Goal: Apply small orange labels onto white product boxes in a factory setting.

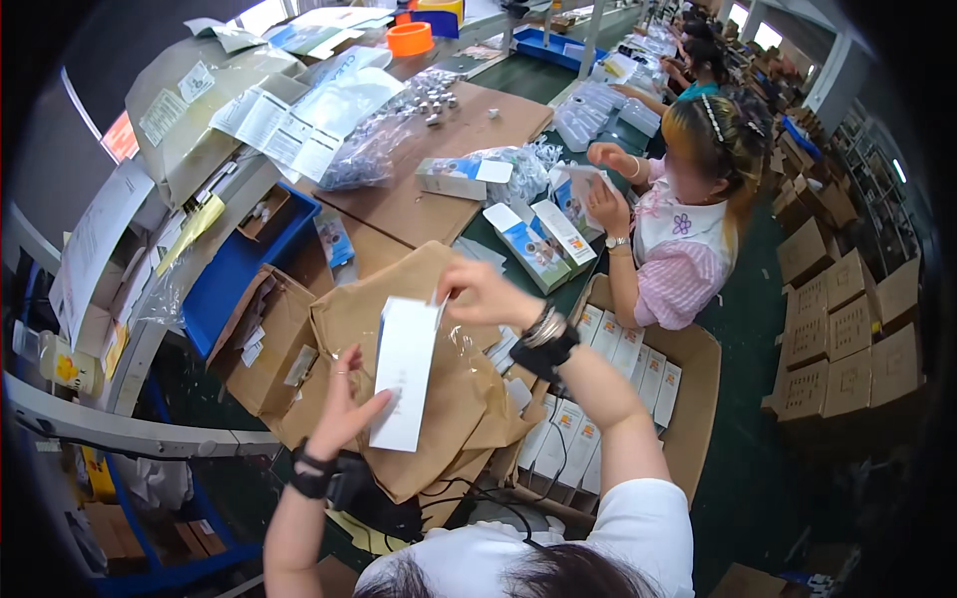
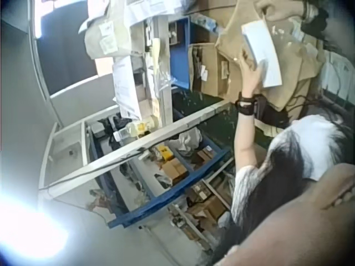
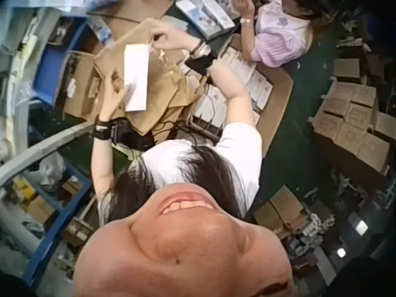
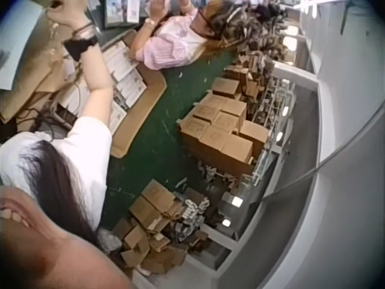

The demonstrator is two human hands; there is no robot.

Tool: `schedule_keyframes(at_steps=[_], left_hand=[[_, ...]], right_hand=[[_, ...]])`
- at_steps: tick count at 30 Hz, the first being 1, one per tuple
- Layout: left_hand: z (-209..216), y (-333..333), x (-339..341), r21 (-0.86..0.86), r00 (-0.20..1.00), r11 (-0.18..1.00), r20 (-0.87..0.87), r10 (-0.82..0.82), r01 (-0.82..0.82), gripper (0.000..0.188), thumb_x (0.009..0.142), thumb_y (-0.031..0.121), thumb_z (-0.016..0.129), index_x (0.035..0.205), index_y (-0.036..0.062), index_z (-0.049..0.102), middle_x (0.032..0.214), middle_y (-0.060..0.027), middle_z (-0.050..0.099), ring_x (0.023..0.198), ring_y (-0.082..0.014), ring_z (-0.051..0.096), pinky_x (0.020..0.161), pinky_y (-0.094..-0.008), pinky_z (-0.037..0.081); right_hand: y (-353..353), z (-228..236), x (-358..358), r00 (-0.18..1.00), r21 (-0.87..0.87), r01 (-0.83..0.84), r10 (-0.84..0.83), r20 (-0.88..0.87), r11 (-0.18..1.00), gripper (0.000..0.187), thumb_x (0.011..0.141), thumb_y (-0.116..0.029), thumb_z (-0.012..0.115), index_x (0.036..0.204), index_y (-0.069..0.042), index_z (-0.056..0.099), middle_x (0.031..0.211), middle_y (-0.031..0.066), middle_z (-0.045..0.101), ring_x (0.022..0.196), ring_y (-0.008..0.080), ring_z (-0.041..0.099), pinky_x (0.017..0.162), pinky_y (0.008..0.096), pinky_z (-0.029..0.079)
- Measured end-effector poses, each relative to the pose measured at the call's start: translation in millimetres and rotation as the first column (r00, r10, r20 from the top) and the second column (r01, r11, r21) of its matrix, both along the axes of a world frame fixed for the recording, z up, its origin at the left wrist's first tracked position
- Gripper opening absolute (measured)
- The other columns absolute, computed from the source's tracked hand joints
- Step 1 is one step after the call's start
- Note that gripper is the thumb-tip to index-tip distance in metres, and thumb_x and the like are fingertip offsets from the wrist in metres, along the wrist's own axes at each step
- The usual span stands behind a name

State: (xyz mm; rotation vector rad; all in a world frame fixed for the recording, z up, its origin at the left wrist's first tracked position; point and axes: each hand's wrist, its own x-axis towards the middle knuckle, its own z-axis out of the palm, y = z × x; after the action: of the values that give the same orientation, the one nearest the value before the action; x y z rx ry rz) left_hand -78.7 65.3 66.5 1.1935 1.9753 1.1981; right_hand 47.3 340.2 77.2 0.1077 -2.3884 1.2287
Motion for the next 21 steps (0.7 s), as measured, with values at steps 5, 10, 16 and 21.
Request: schedule_keyframes(at_steps=[5, 10, 16, 21], left_hand=[[-102, -7, 33, -0.12, 0.98, 0.982, -0.155, 0.129, -0.148, 0.09, 0.067, 0.023, 0.073, 0.135, -0.0001, 0.019, 0.127, -0.02, 0.038, 0.118, -0.0304, 0.038, 0.097, -0.0376, 0.034], [-126, -23, 39, -0.213, 0.879, 0.92, -0.424, 0.217, -0.33, 0.093, 0.064, 0.029, 0.073, 0.136, 0.0008, 0.02, 0.127, -0.0251, 0.037, 0.118, -0.0375, 0.038, 0.097, -0.0428, 0.034], [-108, -24, 49, -0.225, 0.871, 0.884, -0.384, 0.306, -0.409, 0.096, 0.065, 0.034, 0.072, 0.136, -0.0006, 0.018, 0.127, -0.0253, 0.037, 0.119, -0.0398, 0.036, 0.098, -0.0438, 0.033], [-102, -38, 55, -0.177, 0.889, 0.903, -0.327, 0.322, -0.392, 0.095, 0.066, 0.039, 0.07, 0.136, 0.0011, 0.019, 0.13, -0.0243, 0.033, 0.122, -0.0381, 0.032, 0.099, -0.0444, 0.029]], right_hand=[[-49, -121, -16, 0.967, 0.044, 0.219, -0.21, -0.145, 0.975, 0.016, 0.072, -0.004, 0.06, 0.088, -0.005, 0.061, 0.087, 0.0104, 0.057, 0.082, 0.0264, 0.059, 0.073, 0.0306, 0.049], [-90, -34, -5, 0.939, -0.021, 0.237, -0.234, -0.251, 0.971, 0.019, 0.075, -0.006, 0.061, 0.094, -0.003, 0.059, 0.094, 0.0129, 0.059, 0.088, 0.03, 0.059, 0.078, 0.0345, 0.047], [-158, 151, 143, 0.973, 0.34, 0.009, 0.07, -0.22, 0.94, 0.012, 0.073, -0.005, 0.058, 0.085, -0.005, 0.06, 0.081, 0.0088, 0.059, 0.067, 0.024, 0.056, 0.064, 0.0327, 0.047], [-178, 162, 127, -0.25, 0.599, -0.587, 0.581, -0.774, 0.545, 0.039, 0.089, -0.029, 0.05, 0.114, 0.0, 0.054, 0.128, 0.0118, 0.048, 0.117, 0.019, 0.043, 0.099, 0.0484, 0.03]])
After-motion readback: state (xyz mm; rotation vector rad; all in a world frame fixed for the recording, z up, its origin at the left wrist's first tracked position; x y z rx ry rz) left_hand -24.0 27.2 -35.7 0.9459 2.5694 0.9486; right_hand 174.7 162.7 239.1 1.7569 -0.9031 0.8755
